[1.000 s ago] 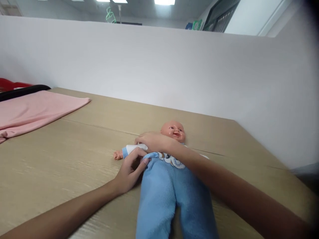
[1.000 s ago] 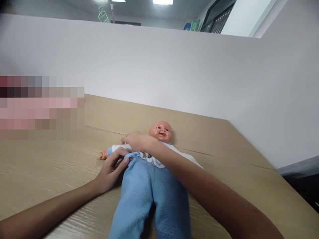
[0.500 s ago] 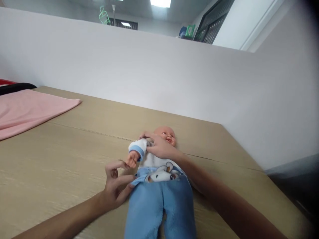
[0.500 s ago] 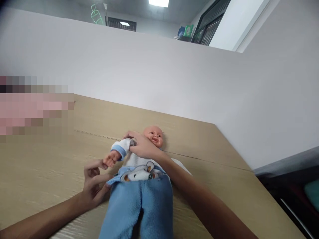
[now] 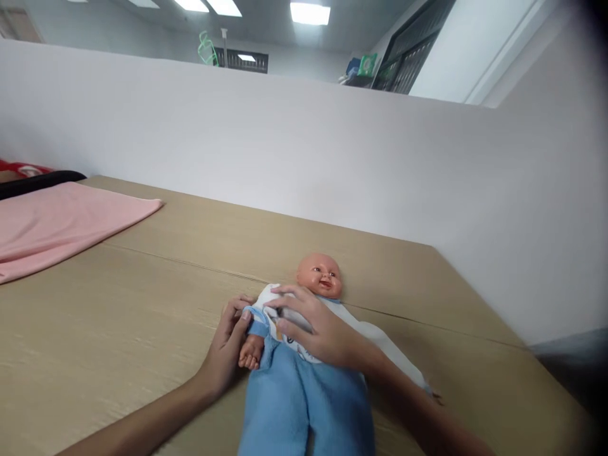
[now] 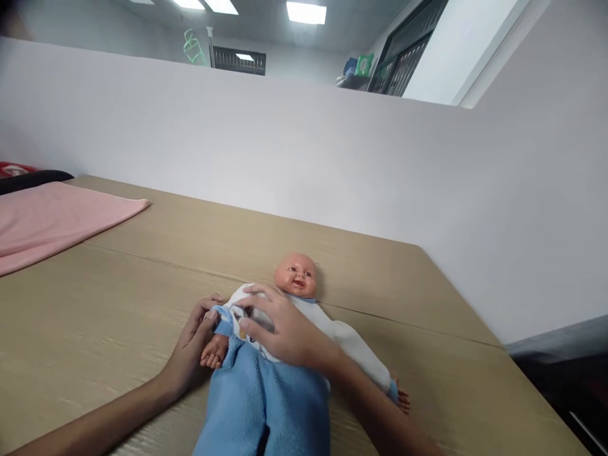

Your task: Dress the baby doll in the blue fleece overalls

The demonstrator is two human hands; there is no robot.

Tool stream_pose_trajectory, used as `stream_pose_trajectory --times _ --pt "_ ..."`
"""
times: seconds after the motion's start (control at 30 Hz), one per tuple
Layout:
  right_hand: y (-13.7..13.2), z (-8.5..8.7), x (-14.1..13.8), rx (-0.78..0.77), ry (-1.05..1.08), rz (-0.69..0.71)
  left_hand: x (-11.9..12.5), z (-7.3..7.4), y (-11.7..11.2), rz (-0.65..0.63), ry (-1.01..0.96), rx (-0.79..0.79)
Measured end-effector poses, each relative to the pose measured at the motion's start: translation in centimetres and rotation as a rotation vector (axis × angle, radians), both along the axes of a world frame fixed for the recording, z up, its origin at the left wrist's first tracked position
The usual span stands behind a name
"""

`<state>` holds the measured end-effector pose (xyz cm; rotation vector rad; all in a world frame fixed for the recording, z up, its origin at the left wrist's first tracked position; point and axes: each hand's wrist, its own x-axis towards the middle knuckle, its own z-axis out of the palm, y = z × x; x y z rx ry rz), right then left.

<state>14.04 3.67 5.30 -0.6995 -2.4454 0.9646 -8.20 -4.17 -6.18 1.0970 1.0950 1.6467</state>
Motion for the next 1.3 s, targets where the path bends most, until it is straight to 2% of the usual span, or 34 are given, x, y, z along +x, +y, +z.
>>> stream_pose_trajectory --times 0.13,0.2,0.3,0.37,0.57,0.7,0.8,1.0,1.13,1.2,1.3 --pt "-2.4 -0.7 0.3 -0.007 0.060 -0.135 -0.3 0.8 1.0 -0.060 0.007 -0.085" --pt "-2.3 -1.7 0.3 -0.180 0.166 -0.151 -0.2 1.3 1.7 -0.098 -0.009 -0.123" --pt "-0.9 -3.1 0.5 -0.572 0.291 -0.062 0.0 1.9 3.2 -0.225 -0.134 -0.243" --pt "0.1 -3.5 0.8 -0.743 0.322 -0.030 0.2 2.0 4.1 -0.295 -0.207 -0.297" --pt "0.5 -3.4 1.7 -0.949 0.479 -0.177 -0.4 1.5 5.1 -0.302 -0.113 -0.188" --pt "0.5 -3.7 1.7 -0.895 0.475 -0.200 -0.8 2.0 5.9 -0.332 -0.067 -0.205" --pt "0.6 -4.1 1.6 -0.839 0.478 -0.205 -0.4 2.4 7.4 -0.374 -0.066 -0.227" --pt "0.4 -4.4 1.9 -0.881 0.544 -0.255 1.5 2.1 10.9 -0.535 -0.112 -0.274" --pt "0.3 -3.8 2.5 -0.908 0.531 -0.272 2.0 2.0 11.3 -0.612 -0.151 -0.335" --pt "0.4 -3.6 2.6 -0.828 0.496 -0.290 1.9 2.0 10.9 -0.638 -0.171 -0.375" --pt "0.2 -3.5 2.5 -0.602 0.433 -0.355 1.5 1.9 10.3 -0.651 -0.200 -0.395"
